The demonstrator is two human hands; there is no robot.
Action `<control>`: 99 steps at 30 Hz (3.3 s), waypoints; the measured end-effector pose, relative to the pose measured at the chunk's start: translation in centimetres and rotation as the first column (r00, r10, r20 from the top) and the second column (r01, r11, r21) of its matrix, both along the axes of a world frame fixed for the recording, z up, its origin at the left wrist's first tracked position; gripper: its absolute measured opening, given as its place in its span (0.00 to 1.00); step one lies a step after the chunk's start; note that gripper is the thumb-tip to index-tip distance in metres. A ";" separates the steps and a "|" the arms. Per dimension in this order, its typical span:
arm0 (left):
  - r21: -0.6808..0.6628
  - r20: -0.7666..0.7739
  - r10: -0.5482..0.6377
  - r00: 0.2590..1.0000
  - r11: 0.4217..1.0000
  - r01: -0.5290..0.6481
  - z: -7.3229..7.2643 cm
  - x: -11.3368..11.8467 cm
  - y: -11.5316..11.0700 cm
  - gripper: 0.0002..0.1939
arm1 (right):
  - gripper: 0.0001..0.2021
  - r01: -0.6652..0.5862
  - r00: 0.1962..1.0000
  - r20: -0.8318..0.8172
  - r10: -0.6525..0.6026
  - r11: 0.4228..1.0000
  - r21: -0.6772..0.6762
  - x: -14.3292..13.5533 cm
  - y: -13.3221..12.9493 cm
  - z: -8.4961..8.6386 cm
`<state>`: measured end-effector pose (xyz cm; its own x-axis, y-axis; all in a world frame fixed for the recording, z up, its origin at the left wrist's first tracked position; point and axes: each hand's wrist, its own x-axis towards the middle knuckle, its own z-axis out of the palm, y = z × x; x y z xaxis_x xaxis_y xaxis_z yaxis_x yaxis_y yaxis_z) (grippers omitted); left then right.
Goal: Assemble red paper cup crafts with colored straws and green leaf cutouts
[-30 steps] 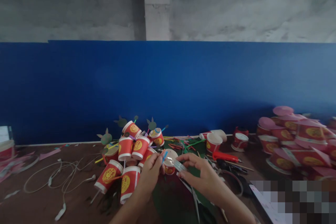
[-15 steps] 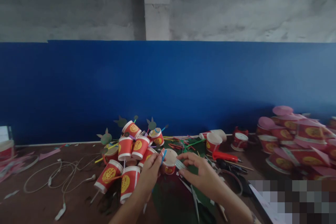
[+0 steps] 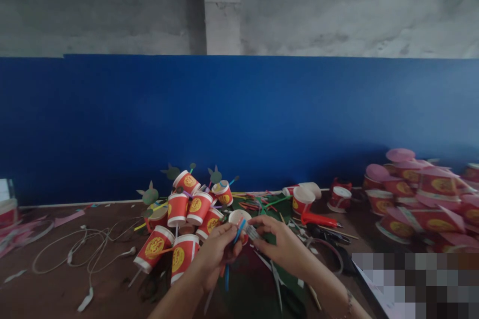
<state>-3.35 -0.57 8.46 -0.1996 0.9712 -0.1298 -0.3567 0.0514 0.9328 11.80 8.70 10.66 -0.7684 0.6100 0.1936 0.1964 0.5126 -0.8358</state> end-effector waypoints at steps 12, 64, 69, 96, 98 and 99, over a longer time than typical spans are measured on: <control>-0.091 -0.239 -0.234 0.943 0.972 0.218 0.9 0.5 -0.9 0.22 | 0.31 -0.128 0.991 -0.034 0.126 0.987 -0.092 -0.2 0.2 -1.1; -0.019 -0.367 0.045 0.929 0.998 -0.056 -1.3 -0.3 0.4 0.21 | 0.21 -0.067 0.925 -0.370 -0.085 0.922 -0.381 -1.7 -1.6 -1.2; 0.002 -0.284 0.142 0.948 0.989 -0.147 -1.0 -0.7 0.9 0.25 | 0.18 0.032 0.945 -0.300 -0.132 0.948 -0.315 -1.8 -1.0 -1.7; 0.105 -0.661 0.195 0.724 0.980 -0.168 -1.0 -1.6 0.2 0.13 | 0.10 -0.024 0.897 0.425 -0.122 0.946 0.322 0.7 0.4 -0.9; 0.094 -0.677 0.174 0.715 0.984 -0.151 -1.2 -1.7 0.3 0.13 | 0.10 -0.162 0.726 0.669 -0.161 0.905 0.394 1.4 0.8 -1.5; 0.099 -0.679 0.175 0.713 0.984 -0.147 -1.3 -1.7 0.3 0.13 | 0.10 -0.214 0.647 0.742 -0.176 0.892 0.399 1.6 1.0 -1.9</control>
<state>-5.03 -0.30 7.16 -0.3742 0.9171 0.1377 0.3775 0.0150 0.9259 13.41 9.66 8.79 -0.7692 0.5990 -0.2227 0.6293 0.7707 -0.1005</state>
